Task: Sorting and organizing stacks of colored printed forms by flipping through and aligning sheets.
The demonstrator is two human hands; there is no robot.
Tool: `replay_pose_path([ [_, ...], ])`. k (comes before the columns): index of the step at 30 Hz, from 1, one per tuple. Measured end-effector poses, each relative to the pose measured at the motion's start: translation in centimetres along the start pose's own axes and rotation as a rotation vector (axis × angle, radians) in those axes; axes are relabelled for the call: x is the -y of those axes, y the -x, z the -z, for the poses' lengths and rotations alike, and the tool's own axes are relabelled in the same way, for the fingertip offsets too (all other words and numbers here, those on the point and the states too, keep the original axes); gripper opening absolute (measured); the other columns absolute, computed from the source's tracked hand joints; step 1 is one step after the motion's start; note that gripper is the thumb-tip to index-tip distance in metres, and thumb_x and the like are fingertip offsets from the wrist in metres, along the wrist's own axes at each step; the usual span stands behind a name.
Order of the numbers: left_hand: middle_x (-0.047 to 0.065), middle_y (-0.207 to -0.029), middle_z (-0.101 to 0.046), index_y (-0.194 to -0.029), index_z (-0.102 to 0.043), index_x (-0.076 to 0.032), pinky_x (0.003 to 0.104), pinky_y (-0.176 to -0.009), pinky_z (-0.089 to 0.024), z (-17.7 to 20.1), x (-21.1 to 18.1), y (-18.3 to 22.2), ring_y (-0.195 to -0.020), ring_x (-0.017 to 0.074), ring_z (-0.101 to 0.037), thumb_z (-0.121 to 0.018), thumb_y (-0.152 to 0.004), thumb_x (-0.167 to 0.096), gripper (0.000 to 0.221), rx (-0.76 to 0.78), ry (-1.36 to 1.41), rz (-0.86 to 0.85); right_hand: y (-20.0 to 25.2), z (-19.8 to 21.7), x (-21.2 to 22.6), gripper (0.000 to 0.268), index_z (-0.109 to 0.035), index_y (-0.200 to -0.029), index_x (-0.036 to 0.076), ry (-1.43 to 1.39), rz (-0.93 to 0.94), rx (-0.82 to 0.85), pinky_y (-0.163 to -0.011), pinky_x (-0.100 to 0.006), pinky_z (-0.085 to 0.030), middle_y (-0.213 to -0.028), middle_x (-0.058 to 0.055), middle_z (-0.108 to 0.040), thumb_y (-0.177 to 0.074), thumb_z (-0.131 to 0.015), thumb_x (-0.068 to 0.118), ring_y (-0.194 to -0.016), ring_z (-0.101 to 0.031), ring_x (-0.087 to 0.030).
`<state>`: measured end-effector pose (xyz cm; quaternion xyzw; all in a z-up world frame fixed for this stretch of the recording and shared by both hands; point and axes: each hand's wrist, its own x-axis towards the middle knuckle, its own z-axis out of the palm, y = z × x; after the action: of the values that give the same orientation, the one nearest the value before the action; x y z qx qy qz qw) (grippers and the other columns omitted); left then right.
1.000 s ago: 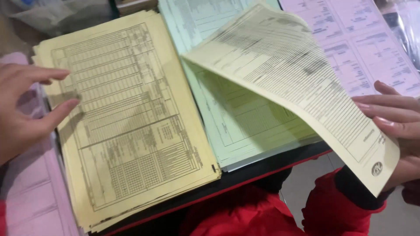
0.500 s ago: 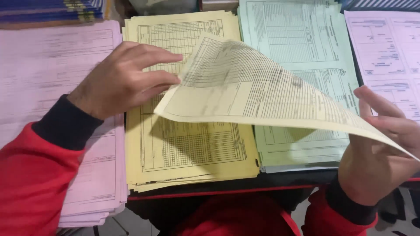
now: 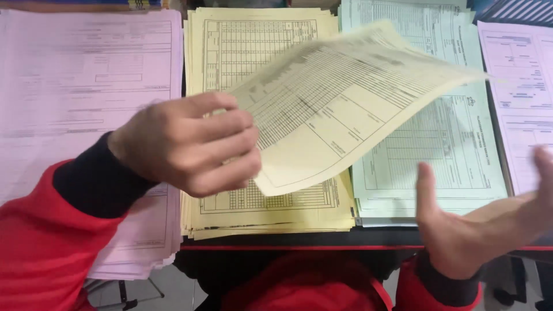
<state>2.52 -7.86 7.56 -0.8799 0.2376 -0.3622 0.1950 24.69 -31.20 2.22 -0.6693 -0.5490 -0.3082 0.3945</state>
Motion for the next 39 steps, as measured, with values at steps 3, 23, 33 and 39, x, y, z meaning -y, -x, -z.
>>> replay_pose_path([
  [3, -0.001, -0.053, -0.036, -0.058, -0.039, -0.013, 0.022, -0.054, -0.035, 0.1, -1.0, -1.2, -0.052, 0.0128, -0.035, -0.044, -0.086, 0.005, 0.034, 0.039, 0.045, -0.042, -0.4, -0.7, 2.1, 0.054, -0.039, -0.114, 0.008, -0.147, 0.152, 0.162, -0.119, -0.078, -0.029, -0.141, -0.017, -0.017, -0.081, -0.081, 0.010, -0.140, -0.020, -0.045],
  [23, 0.014, -0.144, -0.021, -0.139, -0.022, -0.017, 0.062, -0.097, -0.017, -2.8, -2.1, 2.2, -0.129, 0.0305, -0.027, -0.025, -0.082, -0.071, 0.079, 0.662, 0.410, 0.554, -1.0, -2.5, 6.6, 0.028, -0.059, -0.087, 0.000, -0.508, -0.036, 0.425, -0.110, -0.058, -0.033, -0.107, -0.021, -0.060, -0.067, -0.042, -0.010, -0.109, -0.058, -0.039],
  [33, 0.013, -0.144, -0.025, -0.138, -0.029, -0.015, 0.056, -0.098, -0.021, -3.0, -1.9, 2.4, -0.130, 0.0288, -0.027, -0.047, -0.082, -0.058, 0.073, 0.647, 0.490, 0.554, -0.8, -3.0, 6.4, 0.053, -0.062, -0.090, 0.002, -0.434, -0.060, 0.485, -0.114, -0.056, -0.017, -0.114, -0.020, -0.059, -0.046, -0.035, -0.009, -0.114, -0.056, -0.033],
  [39, 0.012, -0.146, -0.020, -0.140, -0.020, -0.013, 0.057, -0.100, -0.016, -3.9, -2.0, 2.9, -0.131, 0.0268, -0.024, -0.048, -0.080, -0.059, 0.080, 0.730, 0.543, 0.606, -1.4, -2.2, 6.9, 0.023, -0.063, -0.086, 0.003, -0.442, 0.120, 0.377, -0.111, -0.062, -0.019, -0.105, -0.020, -0.060, -0.068, -0.048, 0.000, -0.098, -0.062, -0.037],
])
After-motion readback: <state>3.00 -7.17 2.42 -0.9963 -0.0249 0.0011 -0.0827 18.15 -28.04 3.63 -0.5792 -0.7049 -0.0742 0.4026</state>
